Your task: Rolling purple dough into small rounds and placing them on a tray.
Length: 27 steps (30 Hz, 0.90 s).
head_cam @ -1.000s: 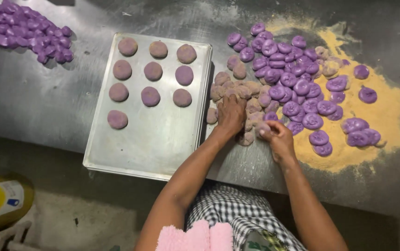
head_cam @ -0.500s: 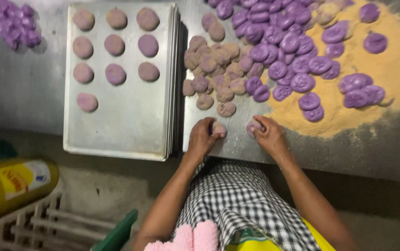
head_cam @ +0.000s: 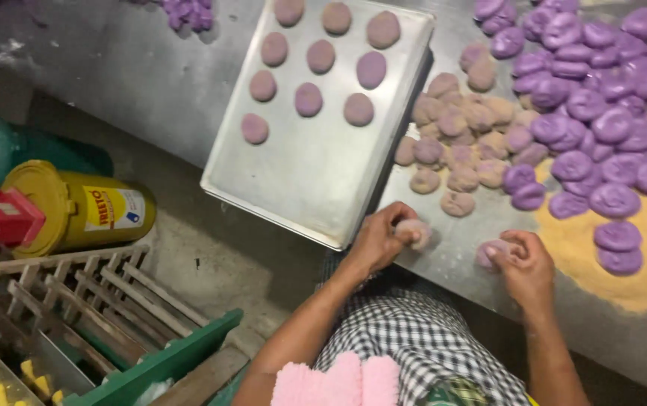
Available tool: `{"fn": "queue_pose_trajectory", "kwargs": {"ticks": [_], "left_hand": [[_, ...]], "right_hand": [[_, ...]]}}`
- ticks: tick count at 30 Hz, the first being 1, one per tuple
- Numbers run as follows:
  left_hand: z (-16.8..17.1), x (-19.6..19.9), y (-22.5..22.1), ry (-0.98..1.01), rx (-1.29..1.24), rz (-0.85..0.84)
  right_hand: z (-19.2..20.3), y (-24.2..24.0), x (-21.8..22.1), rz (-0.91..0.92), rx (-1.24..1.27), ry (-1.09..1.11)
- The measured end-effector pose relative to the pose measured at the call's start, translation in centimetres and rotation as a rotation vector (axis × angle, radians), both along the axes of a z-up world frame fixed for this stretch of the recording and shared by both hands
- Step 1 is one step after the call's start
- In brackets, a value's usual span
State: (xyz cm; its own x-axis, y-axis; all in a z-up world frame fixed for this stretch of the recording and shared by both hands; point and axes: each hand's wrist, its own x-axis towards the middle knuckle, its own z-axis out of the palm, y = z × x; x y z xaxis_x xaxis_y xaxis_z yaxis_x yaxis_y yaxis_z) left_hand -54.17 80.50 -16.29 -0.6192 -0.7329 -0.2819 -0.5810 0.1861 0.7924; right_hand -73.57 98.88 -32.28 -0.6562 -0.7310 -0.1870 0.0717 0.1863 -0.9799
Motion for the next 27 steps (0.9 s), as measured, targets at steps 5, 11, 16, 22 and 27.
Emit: {"fn": "queue_pose_trajectory", "kwargs": {"ticks": [5,11,16,22,27], "left_hand": [[6.1,7.3,-9.4,0.05,-0.357,0.147],[9.8,8.5,-19.1,-0.01,-0.39,0.099],[8.8,8.6,-21.7,0.087,-0.74,-0.117],[7.8,11.8,-22.0,0.0,-0.987,-0.537],[6.5,13.1,-21.7,-0.047,-0.968,-0.661]], "right_hand": [[8.1,-5.1,3.7,-0.044,0.108,-0.155],[13.7,-18.2,10.9,-0.028,-0.227,-0.06],[17.8,-25.8,14.8,-0.134,-0.125,0.158],[19.0,-25.1,17.2,-0.047,0.106,1.029],[18.9,-24.9,17.7,0.22,0.091,1.11]]}}
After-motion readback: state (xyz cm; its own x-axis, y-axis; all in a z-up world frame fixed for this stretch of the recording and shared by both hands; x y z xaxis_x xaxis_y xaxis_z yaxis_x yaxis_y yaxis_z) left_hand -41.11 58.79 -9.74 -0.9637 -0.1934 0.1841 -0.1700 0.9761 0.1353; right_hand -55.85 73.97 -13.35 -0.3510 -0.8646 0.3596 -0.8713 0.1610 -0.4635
